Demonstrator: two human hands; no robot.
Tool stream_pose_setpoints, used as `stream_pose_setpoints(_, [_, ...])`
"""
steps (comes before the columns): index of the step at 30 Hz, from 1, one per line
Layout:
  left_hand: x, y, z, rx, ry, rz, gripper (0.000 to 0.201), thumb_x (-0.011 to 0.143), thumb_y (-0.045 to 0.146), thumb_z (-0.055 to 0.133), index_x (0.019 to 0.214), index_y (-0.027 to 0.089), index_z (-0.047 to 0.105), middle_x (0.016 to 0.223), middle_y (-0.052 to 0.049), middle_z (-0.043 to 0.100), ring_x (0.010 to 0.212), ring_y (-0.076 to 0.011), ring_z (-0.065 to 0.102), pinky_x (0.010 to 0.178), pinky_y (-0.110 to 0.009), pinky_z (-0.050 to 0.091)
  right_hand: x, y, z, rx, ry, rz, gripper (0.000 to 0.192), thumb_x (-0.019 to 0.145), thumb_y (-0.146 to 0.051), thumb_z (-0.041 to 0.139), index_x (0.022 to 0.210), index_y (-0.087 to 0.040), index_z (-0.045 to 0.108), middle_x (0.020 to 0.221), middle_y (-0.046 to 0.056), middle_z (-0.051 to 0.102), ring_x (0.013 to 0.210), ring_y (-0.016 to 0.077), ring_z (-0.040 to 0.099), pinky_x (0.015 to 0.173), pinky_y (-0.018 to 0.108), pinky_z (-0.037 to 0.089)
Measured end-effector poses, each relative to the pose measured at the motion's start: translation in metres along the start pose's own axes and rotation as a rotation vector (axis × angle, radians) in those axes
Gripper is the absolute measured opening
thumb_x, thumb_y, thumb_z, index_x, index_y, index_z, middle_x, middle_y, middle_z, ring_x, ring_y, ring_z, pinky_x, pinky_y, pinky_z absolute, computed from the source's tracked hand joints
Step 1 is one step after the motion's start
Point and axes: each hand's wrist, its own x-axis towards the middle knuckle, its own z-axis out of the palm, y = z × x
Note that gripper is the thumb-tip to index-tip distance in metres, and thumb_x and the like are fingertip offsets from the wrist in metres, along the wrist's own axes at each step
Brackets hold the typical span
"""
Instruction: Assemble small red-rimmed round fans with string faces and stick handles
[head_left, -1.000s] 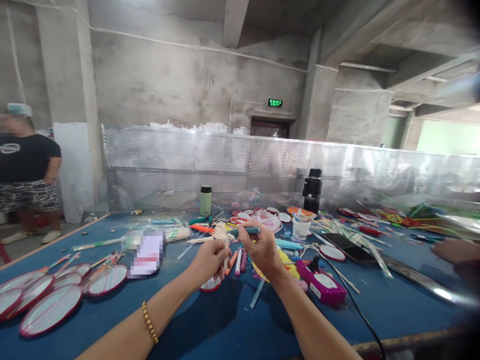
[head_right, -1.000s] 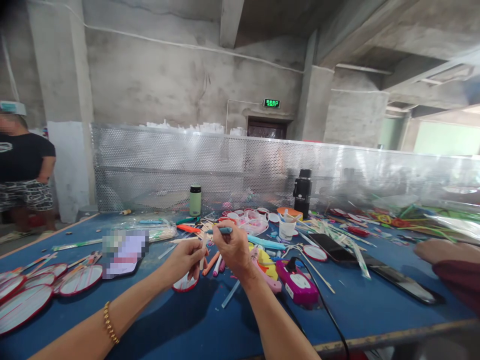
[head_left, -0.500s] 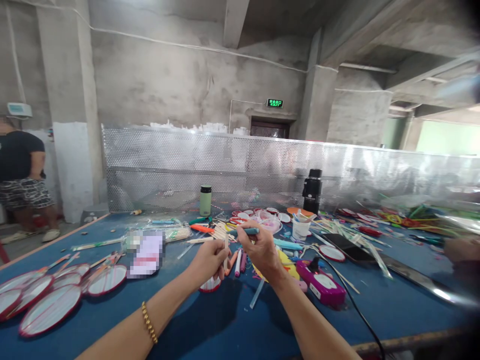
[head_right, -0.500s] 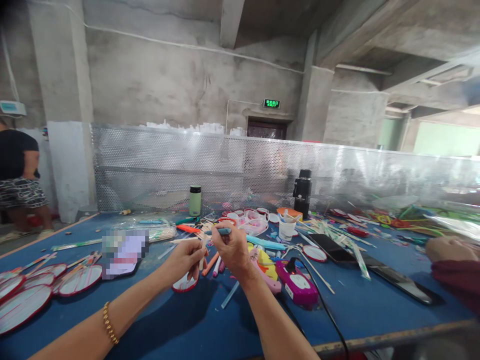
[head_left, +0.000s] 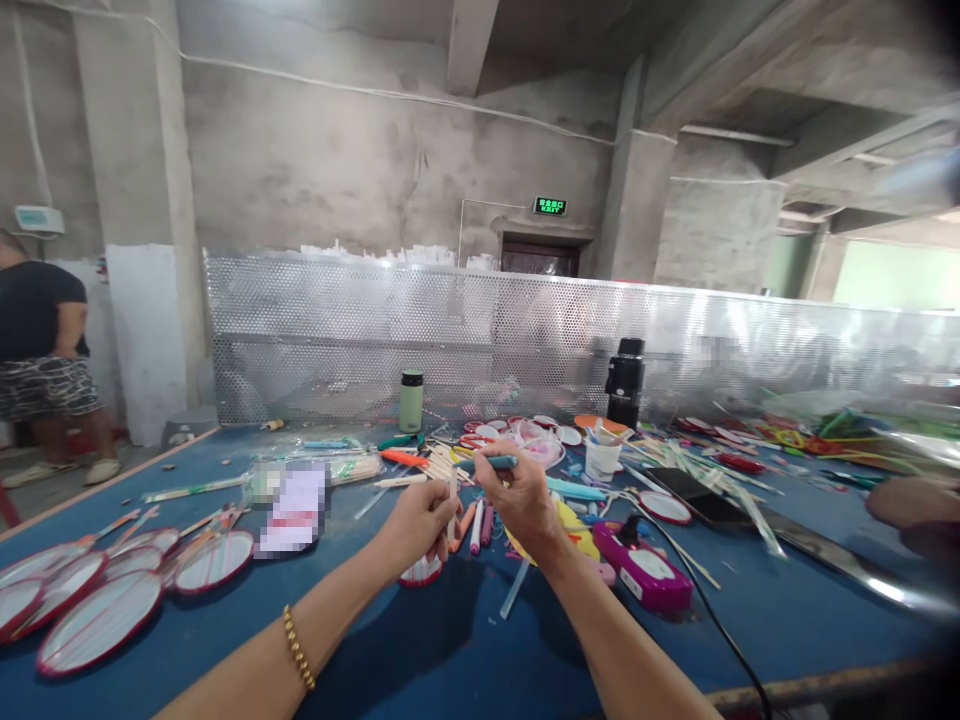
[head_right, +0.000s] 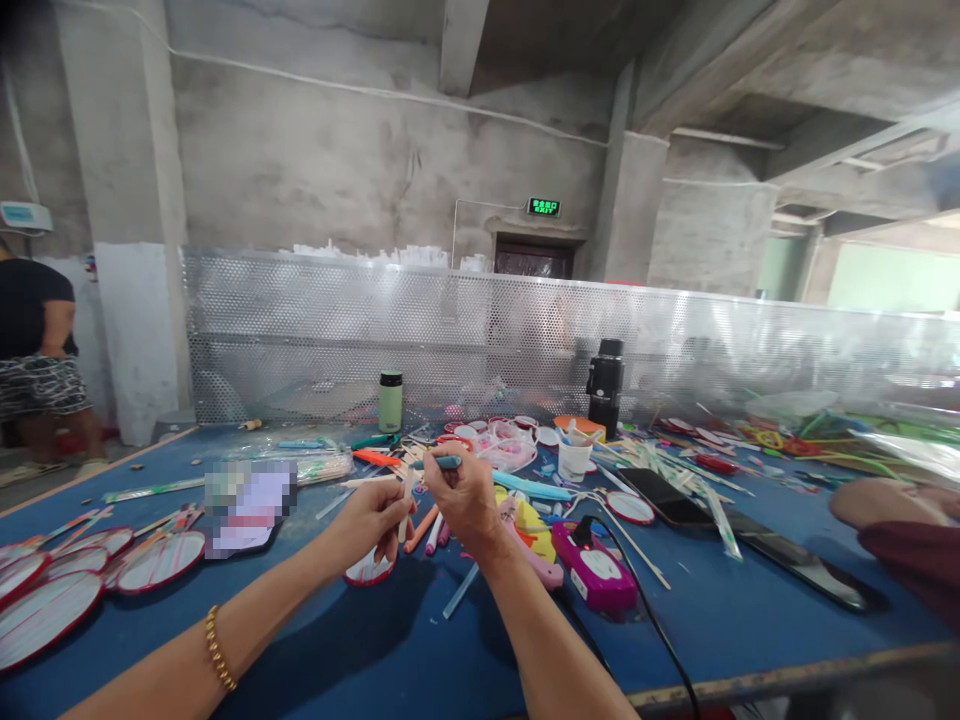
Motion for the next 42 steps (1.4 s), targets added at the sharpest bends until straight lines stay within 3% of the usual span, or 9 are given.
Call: stream_pose_setpoints(42, [-0.0007,0.0032,0.0001,-0.016,0.018,-0.014,0.014,0.080,0.030,0.047,0.073,0.017,0.048,0.054,0.000,0.061,0.033,-0.0091,0.052,0.031,-0.017,0.031,0.0008,0.0038,-0.0004,-0.034,0.019,-0.011,0.019,0.085,-0.028,0.053,0.071,-0.016,0.060,0.060,-0.002,0.053,0.050,0.0085,0.045,0.049,0.020,0.038])
